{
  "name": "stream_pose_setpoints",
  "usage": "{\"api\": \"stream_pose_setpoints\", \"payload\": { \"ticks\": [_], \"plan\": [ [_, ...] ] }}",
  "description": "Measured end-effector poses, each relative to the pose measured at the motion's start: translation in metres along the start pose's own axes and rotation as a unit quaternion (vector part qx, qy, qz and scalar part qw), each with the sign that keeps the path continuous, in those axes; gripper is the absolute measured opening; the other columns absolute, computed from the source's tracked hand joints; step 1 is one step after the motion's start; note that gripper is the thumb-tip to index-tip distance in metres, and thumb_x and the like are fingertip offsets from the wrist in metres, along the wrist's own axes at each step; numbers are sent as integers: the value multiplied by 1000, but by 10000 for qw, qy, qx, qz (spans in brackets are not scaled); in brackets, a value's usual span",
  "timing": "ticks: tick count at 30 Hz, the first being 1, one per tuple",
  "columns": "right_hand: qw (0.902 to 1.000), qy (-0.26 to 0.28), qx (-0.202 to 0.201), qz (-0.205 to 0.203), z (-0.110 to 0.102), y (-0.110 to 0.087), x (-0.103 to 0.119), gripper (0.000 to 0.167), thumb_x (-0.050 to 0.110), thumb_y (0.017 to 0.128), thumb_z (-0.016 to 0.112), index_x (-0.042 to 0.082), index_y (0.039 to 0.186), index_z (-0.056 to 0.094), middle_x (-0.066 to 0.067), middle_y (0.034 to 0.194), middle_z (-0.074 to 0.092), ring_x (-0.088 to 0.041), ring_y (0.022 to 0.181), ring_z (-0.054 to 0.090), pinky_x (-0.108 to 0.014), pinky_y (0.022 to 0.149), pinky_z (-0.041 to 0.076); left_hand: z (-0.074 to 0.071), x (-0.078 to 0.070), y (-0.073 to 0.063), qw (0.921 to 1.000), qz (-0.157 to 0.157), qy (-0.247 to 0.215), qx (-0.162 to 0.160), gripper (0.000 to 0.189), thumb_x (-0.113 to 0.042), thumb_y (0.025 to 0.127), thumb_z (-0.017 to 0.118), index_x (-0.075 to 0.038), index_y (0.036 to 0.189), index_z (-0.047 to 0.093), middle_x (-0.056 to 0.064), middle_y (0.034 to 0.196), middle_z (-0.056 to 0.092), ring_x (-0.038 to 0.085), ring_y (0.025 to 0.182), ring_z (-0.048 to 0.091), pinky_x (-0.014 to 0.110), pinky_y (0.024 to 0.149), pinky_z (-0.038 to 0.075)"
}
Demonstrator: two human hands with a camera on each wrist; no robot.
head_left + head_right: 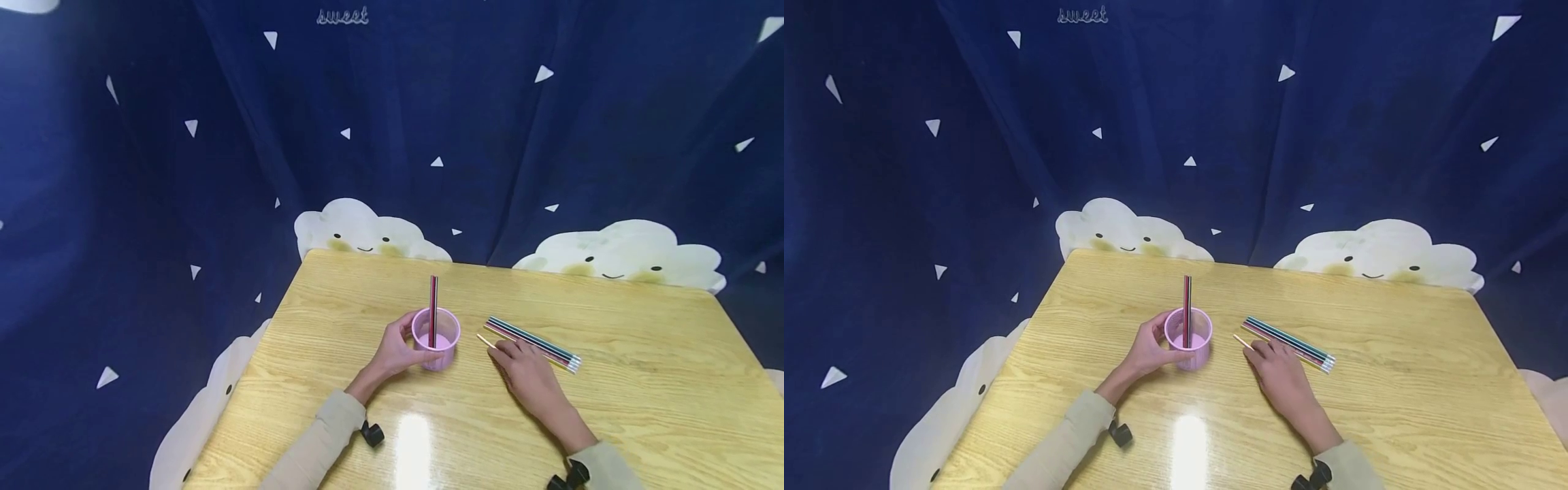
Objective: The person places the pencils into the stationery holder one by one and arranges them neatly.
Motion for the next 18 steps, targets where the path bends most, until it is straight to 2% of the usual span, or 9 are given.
{"api": "stream_pose_setpoints", "payload": {
  "ticks": [3, 8, 11, 15, 18],
  "plan": [
    [9998, 7, -167, -101, -1, 1, 3, 23, 3, 91, 65, 2, 111, 77, -15, 106, 71, -35, 96, 64, -50, 84, 55, 0, 0, -1, 10000, -20, 5, -9, 82, -7, 70, 94, -5, 144, 59, 15, 134, 69, 28, 121, 66, 46, 108, 53],
    [9989, 241, -395, -125, -1, 2, 3, 20, -1, 86, 75, 0, 105, 76, -18, 101, 71, -36, 89, 64, -50, 77, 54, 0, 2, -1, 10000, 3, -25, -33, 81, -7, 70, 95, -6, 143, 60, 12, 133, 70, 28, 121, 66, 48, 109, 52],
    [9981, 353, -476, -142, -1, 2, 3, 22, -2, 83, 77, -1, 105, 76, -19, 101, 70, -37, 90, 64, -51, 76, 54, 0, 3, -1, 10000, 33, -41, -38, 81, -7, 70, 95, -6, 143, 60, 12, 132, 70, 27, 121, 66, 49, 109, 52],
    [9983, 433, -385, -98, -1, 2, 1, 26, -4, 81, 75, -3, 107, 75, -20, 104, 70, -38, 95, 66, -52, 82, 54, -1, 2, -1, 9999, 57, -81, -35, 80, -6, 70, 95, -7, 142, 61, 11, 132, 71, 28, 121, 66, 49, 109, 52],
    [9987, 483, -172, 51, -1, 4, -1, 29, -4, 82, 73, -2, 111, 76, -19, 108, 70, -38, 100, 67, -53, 86, 55, -1, 2, 0, 10000, 26, -63, -22, 80, -7, 70, 94, -7, 143, 60, 10, 133, 70, 27, 122, 66, 48, 109, 52]
  ]
}}
Point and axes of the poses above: each hand's wrist, its own y-axis towards the middle knuckle, its own z-axis out of the palm, x = y × z, the point moved 7 cm from there along y, towards the middle knuckle
